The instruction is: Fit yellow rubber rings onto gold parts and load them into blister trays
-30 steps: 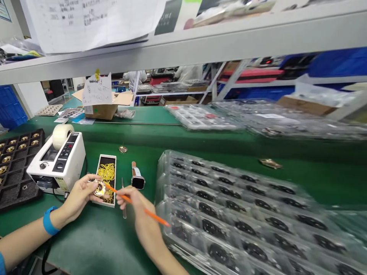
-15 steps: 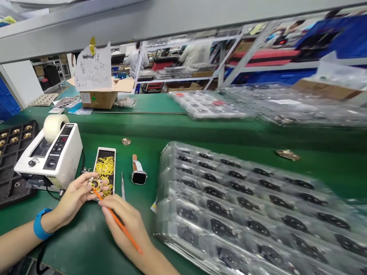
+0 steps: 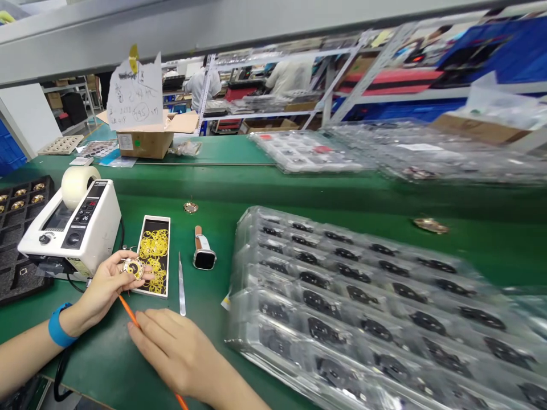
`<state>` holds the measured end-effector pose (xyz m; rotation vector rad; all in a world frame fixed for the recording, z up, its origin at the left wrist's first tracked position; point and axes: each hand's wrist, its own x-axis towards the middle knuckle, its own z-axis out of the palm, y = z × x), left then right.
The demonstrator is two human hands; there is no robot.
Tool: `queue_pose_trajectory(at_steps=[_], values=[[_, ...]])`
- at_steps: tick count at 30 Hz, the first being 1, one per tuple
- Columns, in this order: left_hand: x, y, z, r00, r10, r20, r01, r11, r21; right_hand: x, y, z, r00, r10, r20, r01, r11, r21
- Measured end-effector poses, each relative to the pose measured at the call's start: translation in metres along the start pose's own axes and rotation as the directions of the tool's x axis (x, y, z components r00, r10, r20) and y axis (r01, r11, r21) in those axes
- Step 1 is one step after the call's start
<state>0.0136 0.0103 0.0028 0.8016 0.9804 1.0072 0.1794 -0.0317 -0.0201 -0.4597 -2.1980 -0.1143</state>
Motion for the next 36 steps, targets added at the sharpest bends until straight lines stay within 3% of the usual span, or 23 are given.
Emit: queue_pose_trajectory(at_steps=[3,6,13,24,28,31,34,36], values=[[-0.003,-0.002,0.0,0.999,0.03,0.014,-0.03,0.999,0.019,-0.002,0.0,-0.004,0.962,0.215,-0.166,-0.201,0.975,0.1],[-0.007,-0.007,0.002,0.994,0.073,0.076,-0.076,0.996,0.035,-0.001,0.0,-0.005,0.887,0.409,-0.216,-0.374,0.908,0.187],[-0.013,-0.015,0.004,0.971,0.107,0.213,-0.107,0.994,-0.009,-0.003,0.0,0.005,0.859,0.454,-0.235,-0.421,0.889,0.179],[-0.012,-0.016,0.006,0.988,0.012,0.157,-0.012,1.0,-0.004,-0.005,0.003,0.013,0.91,0.344,-0.23,-0.349,0.937,0.018],[-0.01,-0.017,0.005,0.988,0.012,0.151,-0.015,1.0,0.017,-0.007,0.005,0.013,0.976,0.17,-0.14,-0.194,0.964,-0.184],[-0.01,-0.017,0.003,0.991,-0.001,0.133,-0.006,0.999,0.049,-0.005,0.004,0.009,0.997,0.064,-0.043,-0.074,0.952,-0.298],[-0.008,-0.015,0.003,0.994,-0.034,0.105,0.028,0.998,0.058,-0.003,0.005,0.004,0.999,0.05,0.002,-0.048,0.967,-0.249],[-0.007,-0.013,0.002,0.996,-0.033,0.082,0.029,0.998,0.058,-0.002,0.006,0.0,0.992,0.119,-0.052,-0.125,0.982,-0.144]])
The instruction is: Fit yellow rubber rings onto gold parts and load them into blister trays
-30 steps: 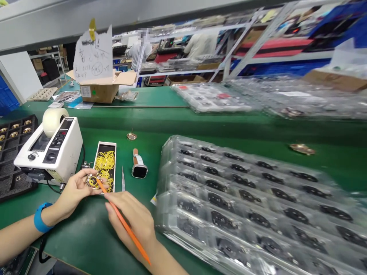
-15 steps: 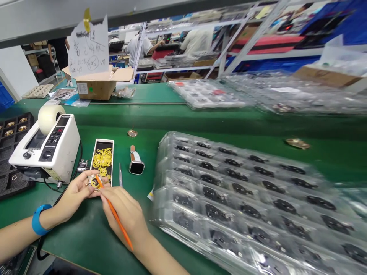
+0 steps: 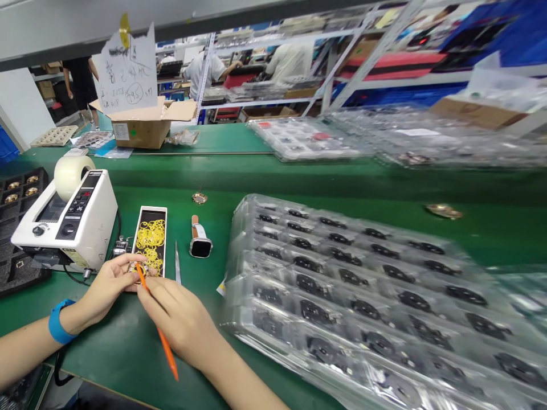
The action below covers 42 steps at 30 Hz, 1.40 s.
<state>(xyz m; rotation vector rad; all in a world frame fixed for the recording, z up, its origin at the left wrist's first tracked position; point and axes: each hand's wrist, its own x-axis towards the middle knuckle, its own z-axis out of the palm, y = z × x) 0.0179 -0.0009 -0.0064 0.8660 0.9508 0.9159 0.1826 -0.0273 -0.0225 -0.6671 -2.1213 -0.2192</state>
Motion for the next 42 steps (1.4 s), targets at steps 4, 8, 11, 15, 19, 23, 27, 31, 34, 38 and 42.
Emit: queue_pose_trajectory(at_steps=[4,8,11,15,19,23,27,31,34,38,42], values=[[0.001,0.001,-0.001,1.0,0.028,-0.003,-0.028,0.999,0.024,-0.001,0.003,-0.007,0.923,0.343,-0.175,-0.308,0.93,0.202],[0.0,0.001,0.001,0.999,0.05,0.004,-0.05,0.995,0.084,-0.001,0.001,-0.011,0.839,0.518,-0.166,-0.447,0.831,0.332],[0.0,0.001,0.001,0.998,0.057,-0.026,-0.054,0.993,0.103,0.0,-0.005,-0.01,0.855,0.508,-0.109,-0.425,0.804,0.415],[0.002,0.0,-0.001,0.996,0.054,-0.073,-0.047,0.995,0.084,0.003,-0.012,-0.005,0.912,0.391,-0.126,-0.313,0.86,0.403],[0.002,0.001,0.0,0.994,0.077,-0.078,-0.071,0.995,0.067,0.004,-0.012,-0.002,0.903,0.404,-0.148,-0.328,0.87,0.369],[-0.001,0.0,0.003,0.993,0.11,-0.05,-0.109,0.994,0.024,0.002,-0.011,0.002,0.89,0.433,-0.143,-0.364,0.864,0.349],[-0.004,-0.003,0.005,0.993,0.12,0.01,-0.121,0.993,0.01,0.0,-0.012,0.008,0.918,0.362,-0.164,-0.302,0.903,0.305],[-0.006,-0.005,0.006,0.992,0.12,0.04,-0.12,0.993,-0.007,-0.001,-0.012,0.009,0.904,0.376,-0.203,-0.32,0.91,0.263],[-0.008,-0.006,0.006,0.993,0.113,0.037,-0.113,0.994,-0.008,0.0,-0.012,0.008,0.894,0.397,-0.208,-0.341,0.904,0.259],[-0.008,-0.006,0.006,0.993,0.108,0.053,-0.109,0.994,0.006,-0.003,-0.009,0.011,0.933,0.3,-0.201,-0.261,0.945,0.199],[-0.006,-0.004,0.004,0.994,0.096,0.058,-0.096,0.995,-0.006,-0.009,-0.005,0.013,0.983,0.133,-0.128,-0.127,0.99,0.057]])
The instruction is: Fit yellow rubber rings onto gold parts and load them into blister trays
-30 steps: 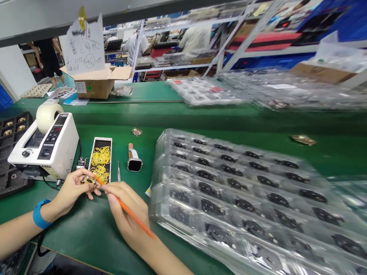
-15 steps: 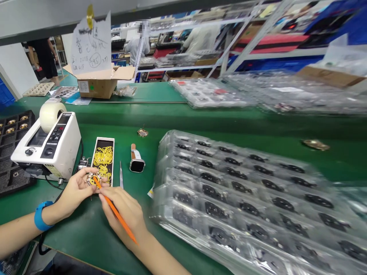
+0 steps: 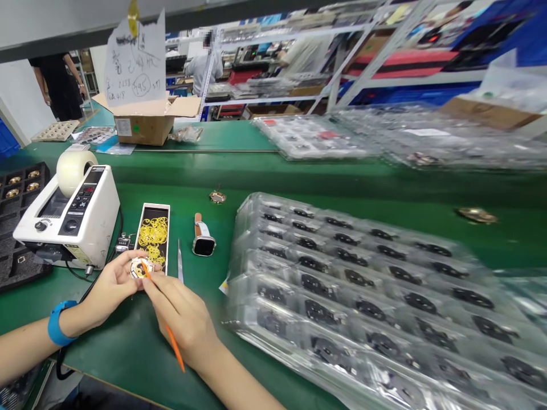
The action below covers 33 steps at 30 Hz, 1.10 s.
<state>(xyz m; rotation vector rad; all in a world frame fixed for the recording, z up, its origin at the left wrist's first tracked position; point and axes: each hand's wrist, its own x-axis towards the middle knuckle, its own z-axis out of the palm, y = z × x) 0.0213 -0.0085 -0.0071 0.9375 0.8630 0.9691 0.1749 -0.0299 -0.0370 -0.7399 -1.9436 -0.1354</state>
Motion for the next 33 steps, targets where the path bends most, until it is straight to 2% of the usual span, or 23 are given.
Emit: queue_pose_trajectory(at_steps=[4,7,9,11,14,16,19,22,25,30,33], values=[[0.002,0.001,-0.002,1.0,-0.02,0.001,0.021,1.0,-0.016,-0.003,0.004,0.0,0.989,-0.12,0.085,0.125,0.991,-0.045],[0.003,0.0,-0.003,1.0,-0.015,0.013,0.015,1.0,-0.005,-0.002,0.006,-0.002,0.987,-0.127,0.094,0.13,0.991,-0.031],[0.003,-0.001,-0.004,1.0,-0.016,0.025,0.017,1.0,-0.009,0.002,0.005,-0.007,0.997,-0.053,0.059,0.053,0.999,0.004],[0.003,-0.003,-0.003,0.999,-0.022,0.048,0.023,1.0,-0.011,0.007,0.004,-0.013,0.994,0.109,-0.01,-0.108,0.993,0.045],[0.0,-0.006,-0.001,0.995,-0.004,0.096,-0.001,0.999,0.047,0.014,0.003,-0.02,0.941,0.33,-0.073,-0.325,0.943,0.077],[-0.003,-0.007,0.001,0.992,0.031,0.123,-0.045,0.992,0.119,0.015,0.002,-0.019,0.934,0.356,-0.037,-0.354,0.933,0.058],[-0.008,-0.006,0.002,0.986,0.063,0.156,-0.105,0.956,0.273,0.012,0.001,-0.01,0.95,0.312,0.022,-0.312,0.95,-0.025],[-0.012,-0.005,0.002,0.981,0.077,0.178,-0.144,0.902,0.406,0.007,0.0,-0.001,0.949,0.313,0.021,-0.31,0.945,-0.102],[-0.014,-0.004,0.003,0.976,0.113,0.188,-0.188,0.87,0.455,0.006,-0.001,0.002,0.935,0.354,0.025,-0.35,0.931,-0.101],[-0.013,-0.004,0.005,0.97,0.13,0.206,-0.221,0.828,0.516,0.008,-0.001,0.003,0.874,0.476,0.096,-0.481,0.876,0.033],[-0.009,-0.008,0.001,0.977,0.127,0.174,-0.199,0.841,0.503,0.015,-0.001,-0.001,0.799,0.563,0.21,-0.6,0.766,0.229]])
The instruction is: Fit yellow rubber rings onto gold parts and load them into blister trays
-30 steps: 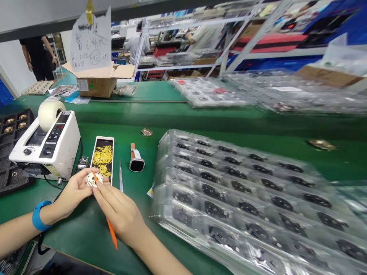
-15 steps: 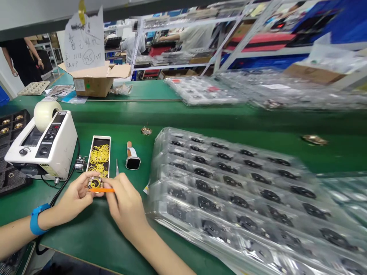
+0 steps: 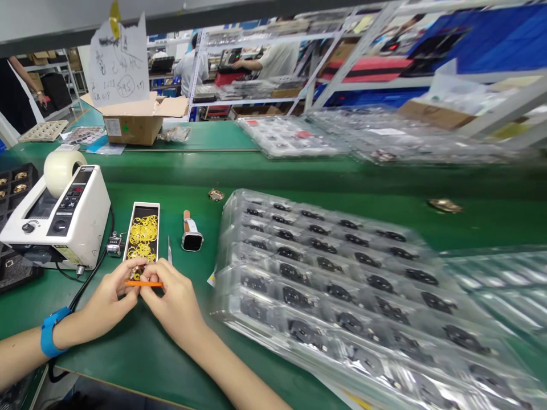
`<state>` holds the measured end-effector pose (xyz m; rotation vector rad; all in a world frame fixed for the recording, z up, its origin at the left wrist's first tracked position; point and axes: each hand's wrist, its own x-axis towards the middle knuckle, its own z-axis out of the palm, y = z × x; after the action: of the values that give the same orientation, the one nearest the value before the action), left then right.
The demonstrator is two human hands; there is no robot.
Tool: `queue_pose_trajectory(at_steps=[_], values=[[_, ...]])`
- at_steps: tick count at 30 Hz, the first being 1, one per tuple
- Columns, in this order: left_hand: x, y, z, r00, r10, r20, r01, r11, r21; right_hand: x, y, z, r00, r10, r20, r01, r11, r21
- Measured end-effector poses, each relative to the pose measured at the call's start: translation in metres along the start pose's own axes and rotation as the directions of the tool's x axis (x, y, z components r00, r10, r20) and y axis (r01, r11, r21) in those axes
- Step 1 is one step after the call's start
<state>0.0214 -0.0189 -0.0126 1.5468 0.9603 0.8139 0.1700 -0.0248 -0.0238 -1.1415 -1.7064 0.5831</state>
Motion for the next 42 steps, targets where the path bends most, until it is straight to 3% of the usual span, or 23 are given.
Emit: queue_pose_trajectory(at_steps=[3,6,9,13,16,20,23,25,27,29,31,33,36,42], values=[[0.006,-0.008,-0.004,0.997,-0.043,-0.07,0.035,0.993,-0.11,0.004,-0.007,-0.006,0.983,0.147,0.109,-0.168,0.959,0.227],[0.012,-0.012,-0.009,0.985,-0.079,-0.154,0.044,0.974,-0.222,0.008,-0.005,-0.008,0.952,0.286,0.109,-0.306,0.905,0.295],[0.017,-0.012,-0.013,0.963,-0.092,-0.252,0.015,0.957,-0.291,0.011,0.008,-0.005,0.916,0.398,0.059,-0.402,0.9,0.17],[0.019,-0.007,-0.016,0.937,-0.097,-0.337,0.001,0.962,-0.273,0.013,0.019,-0.001,0.914,0.397,0.083,-0.398,0.917,-0.011],[0.018,-0.002,-0.017,0.938,-0.121,-0.324,0.02,0.954,-0.298,0.009,0.01,-0.005,0.944,0.324,0.065,-0.323,0.946,-0.021],[0.016,0.003,-0.02,0.946,-0.171,-0.275,0.067,0.934,-0.35,-0.003,-0.014,-0.021,1.0,0.02,0.0,-0.019,0.994,-0.104],[0.015,0.004,-0.023,0.942,-0.21,-0.263,0.106,0.927,-0.361,-0.002,-0.022,-0.056,0.977,-0.199,-0.073,0.173,0.949,-0.262],[0.015,0.004,-0.024,0.943,-0.212,-0.255,0.115,0.93,-0.348,0.011,-0.015,-0.093,0.953,-0.271,-0.132,0.188,0.877,-0.441],[0.014,0.005,-0.024,0.952,-0.196,-0.233,0.11,0.935,-0.336,0.033,0.001,-0.133,0.97,-0.199,-0.137,0.062,0.752,-0.656],[0.013,0.005,-0.023,0.96,-0.186,-0.208,0.107,0.934,-0.34,0.059,0.025,-0.168,0.998,0.033,-0.061,-0.069,0.577,-0.814],[0.013,0.005,-0.022,0.964,-0.182,-0.194,0.106,0.931,-0.348,0.082,0.048,-0.188,0.958,0.278,0.068,-0.059,0.426,-0.903],[0.013,0.004,-0.021,0.966,-0.173,-0.19,0.097,0.929,-0.356,0.098,0.067,-0.193,0.918,0.37,0.139,-0.015,0.385,-0.923],[0.014,0.0,-0.021,0.97,-0.168,-0.176,0.088,0.916,-0.391,0.112,0.083,-0.182,0.89,0.408,0.205,0.031,0.394,-0.919],[0.012,0.003,-0.022,0.983,-0.159,-0.092,0.089,0.849,-0.522,0.125,0.086,-0.165,0.86,0.45,0.242,0.037,0.418,-0.908]])
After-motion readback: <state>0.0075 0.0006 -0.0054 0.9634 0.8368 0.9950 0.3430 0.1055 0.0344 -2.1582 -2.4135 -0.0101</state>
